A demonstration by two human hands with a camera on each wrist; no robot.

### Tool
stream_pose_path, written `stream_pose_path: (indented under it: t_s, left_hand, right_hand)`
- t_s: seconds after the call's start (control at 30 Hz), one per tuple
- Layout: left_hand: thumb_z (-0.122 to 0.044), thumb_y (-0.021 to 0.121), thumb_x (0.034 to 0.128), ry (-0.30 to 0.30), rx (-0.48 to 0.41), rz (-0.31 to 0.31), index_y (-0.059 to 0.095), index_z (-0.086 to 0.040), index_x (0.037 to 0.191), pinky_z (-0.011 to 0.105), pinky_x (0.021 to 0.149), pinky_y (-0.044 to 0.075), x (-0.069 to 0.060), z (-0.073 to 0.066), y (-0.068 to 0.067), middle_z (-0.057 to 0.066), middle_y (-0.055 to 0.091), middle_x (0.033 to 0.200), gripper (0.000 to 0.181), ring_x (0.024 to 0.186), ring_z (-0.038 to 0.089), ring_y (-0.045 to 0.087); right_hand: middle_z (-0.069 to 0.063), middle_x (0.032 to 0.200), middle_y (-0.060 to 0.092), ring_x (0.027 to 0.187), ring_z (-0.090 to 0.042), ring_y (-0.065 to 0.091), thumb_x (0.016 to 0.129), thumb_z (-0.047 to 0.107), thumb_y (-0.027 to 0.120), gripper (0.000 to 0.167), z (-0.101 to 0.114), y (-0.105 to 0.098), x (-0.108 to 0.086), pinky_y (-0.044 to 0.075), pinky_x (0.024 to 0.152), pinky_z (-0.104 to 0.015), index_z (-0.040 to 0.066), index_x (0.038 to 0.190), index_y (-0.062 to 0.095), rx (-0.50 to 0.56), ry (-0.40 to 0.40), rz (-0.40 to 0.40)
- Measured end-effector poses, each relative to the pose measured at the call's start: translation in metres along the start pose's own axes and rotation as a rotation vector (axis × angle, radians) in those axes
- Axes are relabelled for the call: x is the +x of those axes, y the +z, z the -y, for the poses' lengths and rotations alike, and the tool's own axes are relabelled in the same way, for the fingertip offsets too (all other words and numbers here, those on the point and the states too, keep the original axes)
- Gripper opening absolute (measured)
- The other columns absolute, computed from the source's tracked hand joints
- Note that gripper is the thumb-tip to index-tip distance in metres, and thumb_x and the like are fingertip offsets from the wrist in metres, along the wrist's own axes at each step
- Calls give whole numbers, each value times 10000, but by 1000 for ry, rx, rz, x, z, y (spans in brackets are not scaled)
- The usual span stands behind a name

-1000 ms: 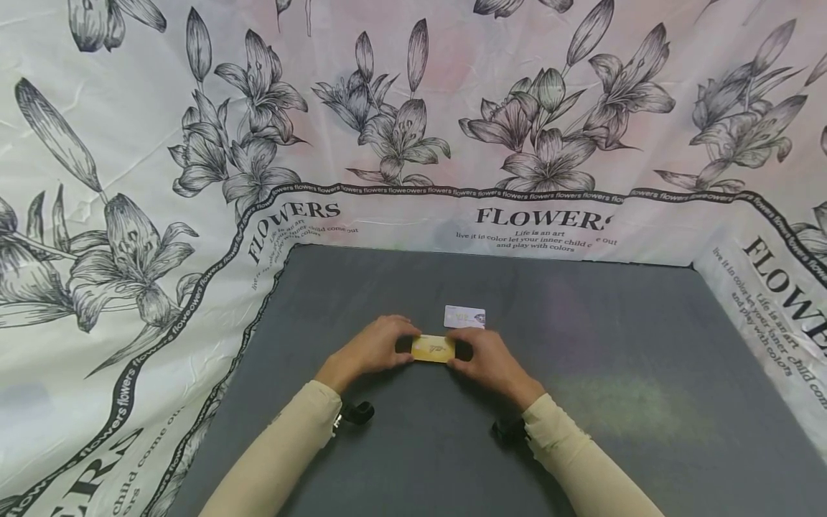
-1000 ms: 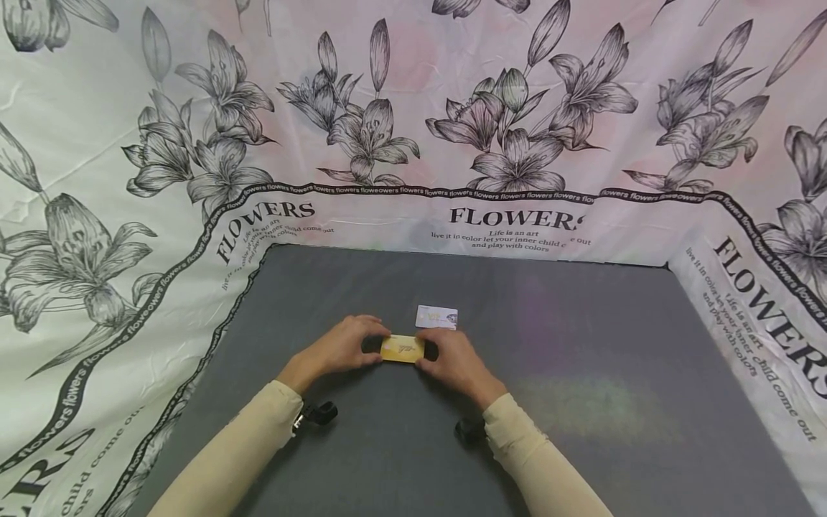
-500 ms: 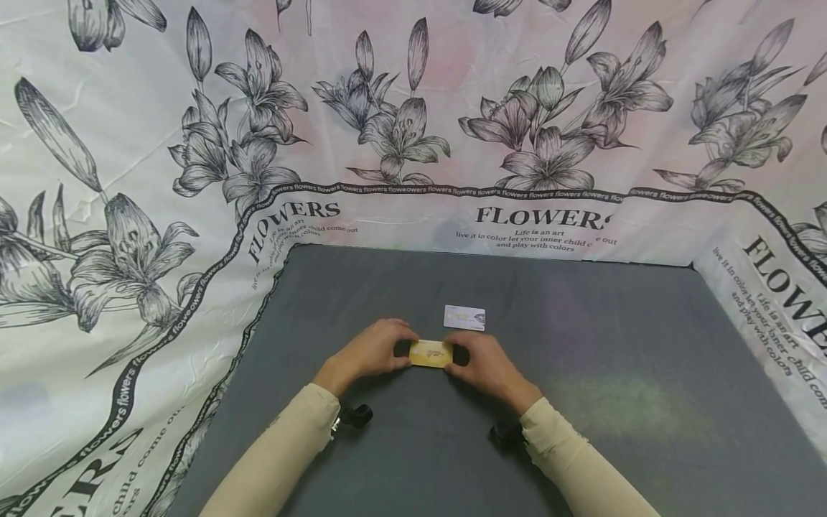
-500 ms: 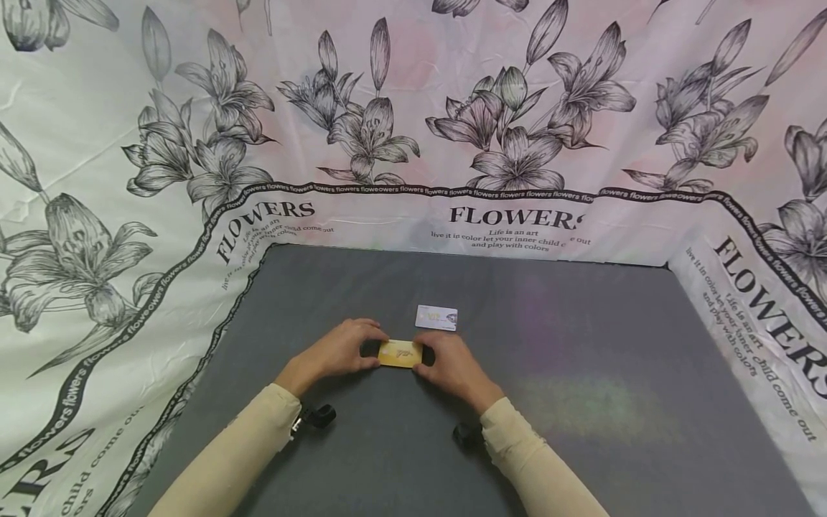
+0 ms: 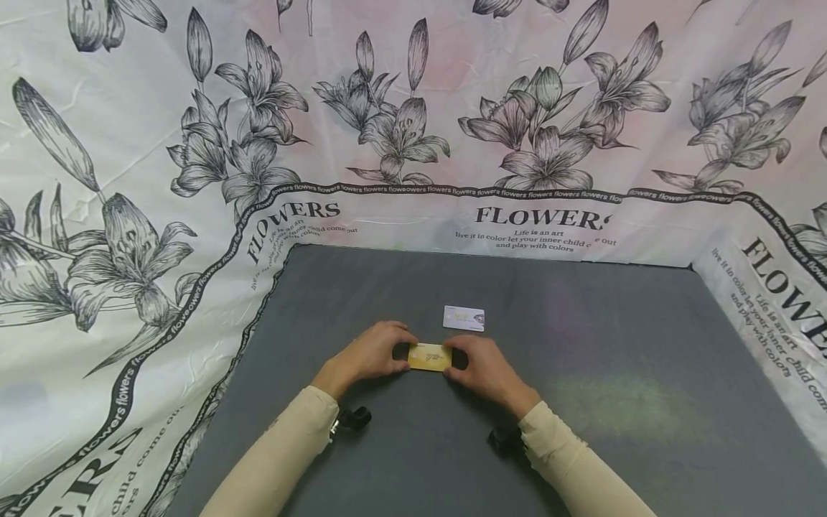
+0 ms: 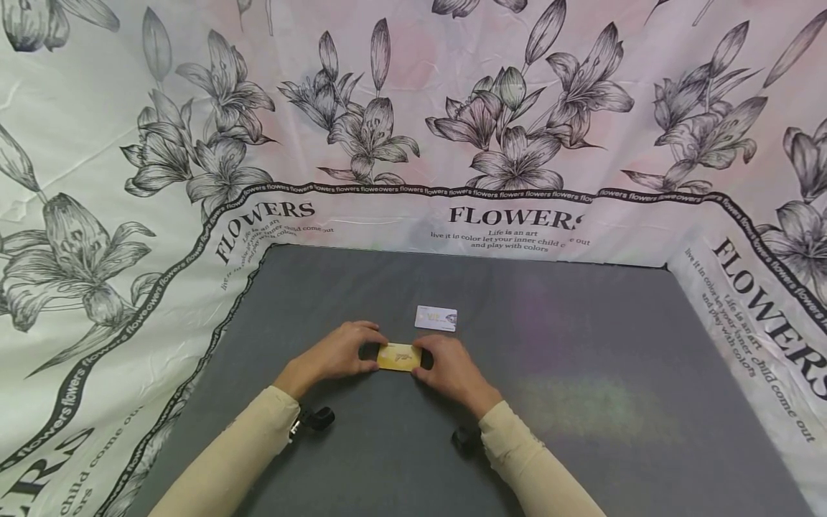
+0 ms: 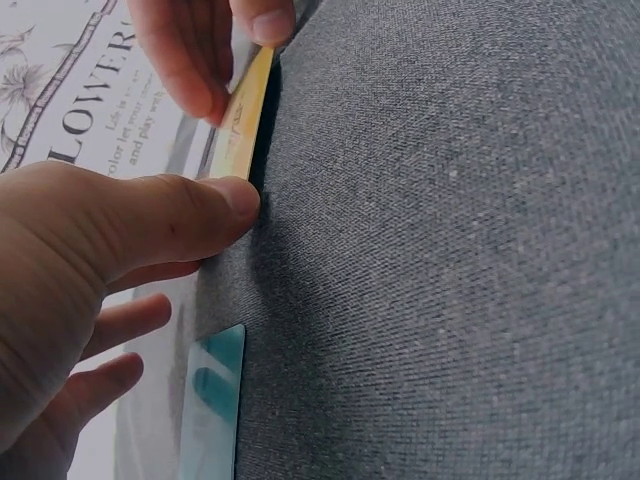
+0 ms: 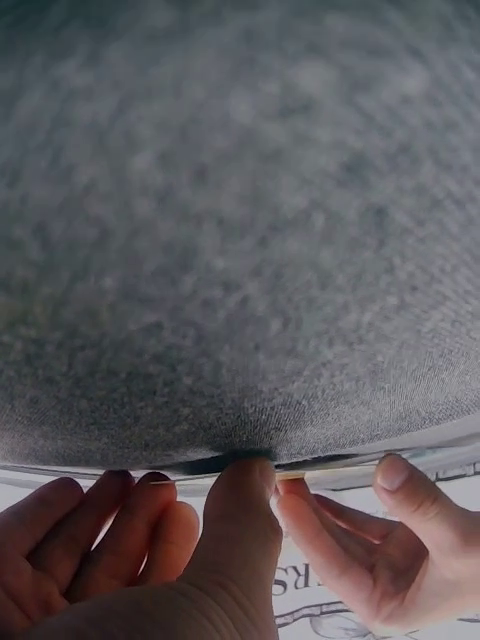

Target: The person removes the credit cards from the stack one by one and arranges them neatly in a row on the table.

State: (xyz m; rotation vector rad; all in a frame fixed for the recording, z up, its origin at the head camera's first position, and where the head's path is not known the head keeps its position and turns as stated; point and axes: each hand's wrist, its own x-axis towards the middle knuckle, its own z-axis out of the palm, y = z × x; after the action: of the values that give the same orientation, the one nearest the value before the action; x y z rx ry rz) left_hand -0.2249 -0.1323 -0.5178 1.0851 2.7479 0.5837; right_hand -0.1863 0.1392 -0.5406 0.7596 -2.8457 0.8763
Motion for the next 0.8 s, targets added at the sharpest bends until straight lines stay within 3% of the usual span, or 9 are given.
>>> stream_pose_path:
  t_s: [0.8]
  left_hand:
    - [-228,910,924,-2,1,-4,796,-130,1311,549,1160,543,-5,0,2,100,745,1391,415,1437,345,612]
  right_hand:
    - [-95,1257,791,1172,-283,758,864,183,944,441,0,3,-4,619,1016,-498,66,1259,785,-17,-34,-6]
